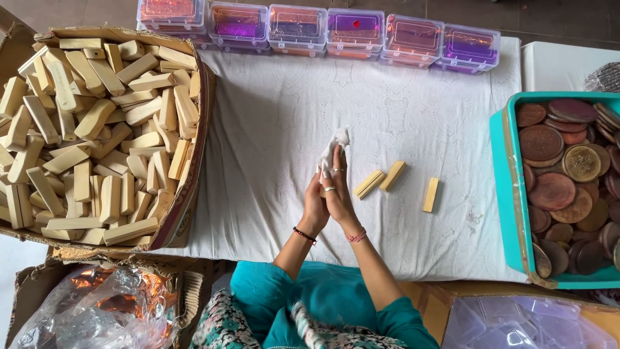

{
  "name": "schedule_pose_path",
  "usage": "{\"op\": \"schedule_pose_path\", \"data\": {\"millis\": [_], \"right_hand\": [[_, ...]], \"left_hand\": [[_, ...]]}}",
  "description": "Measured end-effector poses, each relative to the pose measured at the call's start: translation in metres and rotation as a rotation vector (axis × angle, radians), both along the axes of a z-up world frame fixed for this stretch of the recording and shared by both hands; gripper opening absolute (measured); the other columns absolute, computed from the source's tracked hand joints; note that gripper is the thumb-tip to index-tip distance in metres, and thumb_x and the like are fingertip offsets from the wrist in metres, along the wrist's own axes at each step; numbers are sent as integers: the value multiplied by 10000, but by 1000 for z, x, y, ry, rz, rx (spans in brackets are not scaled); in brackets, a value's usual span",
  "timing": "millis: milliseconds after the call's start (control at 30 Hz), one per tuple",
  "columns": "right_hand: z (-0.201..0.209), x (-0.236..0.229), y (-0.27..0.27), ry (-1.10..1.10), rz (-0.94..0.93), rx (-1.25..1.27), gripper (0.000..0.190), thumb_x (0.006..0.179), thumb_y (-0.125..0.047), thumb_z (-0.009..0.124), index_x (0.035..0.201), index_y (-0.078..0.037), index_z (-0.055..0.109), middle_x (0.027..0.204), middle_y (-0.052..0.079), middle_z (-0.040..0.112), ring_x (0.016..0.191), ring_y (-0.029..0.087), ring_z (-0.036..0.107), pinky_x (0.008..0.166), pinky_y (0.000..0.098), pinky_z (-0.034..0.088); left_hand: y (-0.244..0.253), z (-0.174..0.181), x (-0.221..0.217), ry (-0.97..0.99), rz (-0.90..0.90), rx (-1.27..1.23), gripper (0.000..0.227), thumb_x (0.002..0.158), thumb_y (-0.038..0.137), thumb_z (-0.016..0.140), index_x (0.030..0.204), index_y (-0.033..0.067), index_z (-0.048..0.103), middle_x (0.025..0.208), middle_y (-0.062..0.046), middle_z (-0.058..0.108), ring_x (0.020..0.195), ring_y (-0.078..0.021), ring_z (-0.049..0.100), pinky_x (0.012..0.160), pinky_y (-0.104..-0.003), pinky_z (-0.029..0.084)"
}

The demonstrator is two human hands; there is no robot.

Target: The person picks up wooden blocks from a cardboard box, wipes them with a cloth, and places them on the table before wiping a plastic container.

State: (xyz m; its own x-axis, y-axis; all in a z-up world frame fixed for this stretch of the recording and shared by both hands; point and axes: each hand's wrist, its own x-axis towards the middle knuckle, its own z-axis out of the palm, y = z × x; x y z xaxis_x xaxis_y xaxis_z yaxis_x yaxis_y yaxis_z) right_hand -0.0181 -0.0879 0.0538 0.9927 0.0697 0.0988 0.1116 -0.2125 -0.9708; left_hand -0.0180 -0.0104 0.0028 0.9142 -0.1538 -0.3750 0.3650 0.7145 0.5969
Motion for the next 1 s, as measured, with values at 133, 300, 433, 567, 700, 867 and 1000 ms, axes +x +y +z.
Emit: {"op": "schedule_pose_path", "data": {"millis": [133,300,433,567,700,867,1000], "right_hand": [[-3,-18,15,6,32,-101,754,1101,-402,372,1649,-50,-6,1727,204,-43,1593,374,-65,1274,505,28],[5,-8,7,-30,140,-158,706,1099,-403,321,1663,-59,73,1742,211,12,1610,377,-47,1288,504,49],[-11,8,-2,-7,-45,28,696,1107,-416,320,1660,-62,87,1748,213,52,1625,340,25,1307,468,106],[-34,-23,3,331,-197,79,532,1102,-307,402,1538,-3,364,1493,271,411,1383,387,370,1120,453,347],[-11,-48,16,83,-227,36,425,1029,-188,553,1397,24,584,1321,209,703,1225,287,677,995,356,548],[7,-34,6,-173,-142,-5,368,1052,-50,547,1403,48,598,1462,204,599,1385,311,553,1095,366,473],[10,-24,-4,-354,-133,-140,423,890,79,698,1290,-58,704,1413,168,626,1294,285,634,1006,334,561]], "left_hand": [[13,-27,15,193,3,-53,718,1080,554,446,1534,-2,475,1470,-245,521,1223,-265,490,960,-372,442],[7,0,10,119,-8,-111,748,1065,648,418,1499,40,463,1320,-92,587,1187,-197,551,1000,-369,465],[-12,-2,6,55,4,-119,671,1001,564,417,1506,124,446,1432,-32,578,1290,-149,575,1098,-327,467],[-2,-12,21,27,78,-80,629,1093,454,418,1588,66,394,1491,-81,504,1323,-186,498,1133,-351,413],[7,18,31,-41,200,-15,574,1067,388,371,1587,157,300,1516,-87,520,1358,-171,519,1154,-308,412],[6,7,14,62,122,-242,537,1074,316,402,1572,125,341,1453,-128,561,1272,-216,567,1107,-359,454],[8,-8,9,90,32,-455,483,1112,321,416,1480,11,462,1334,-119,637,1212,-210,618,1063,-369,507]]}}
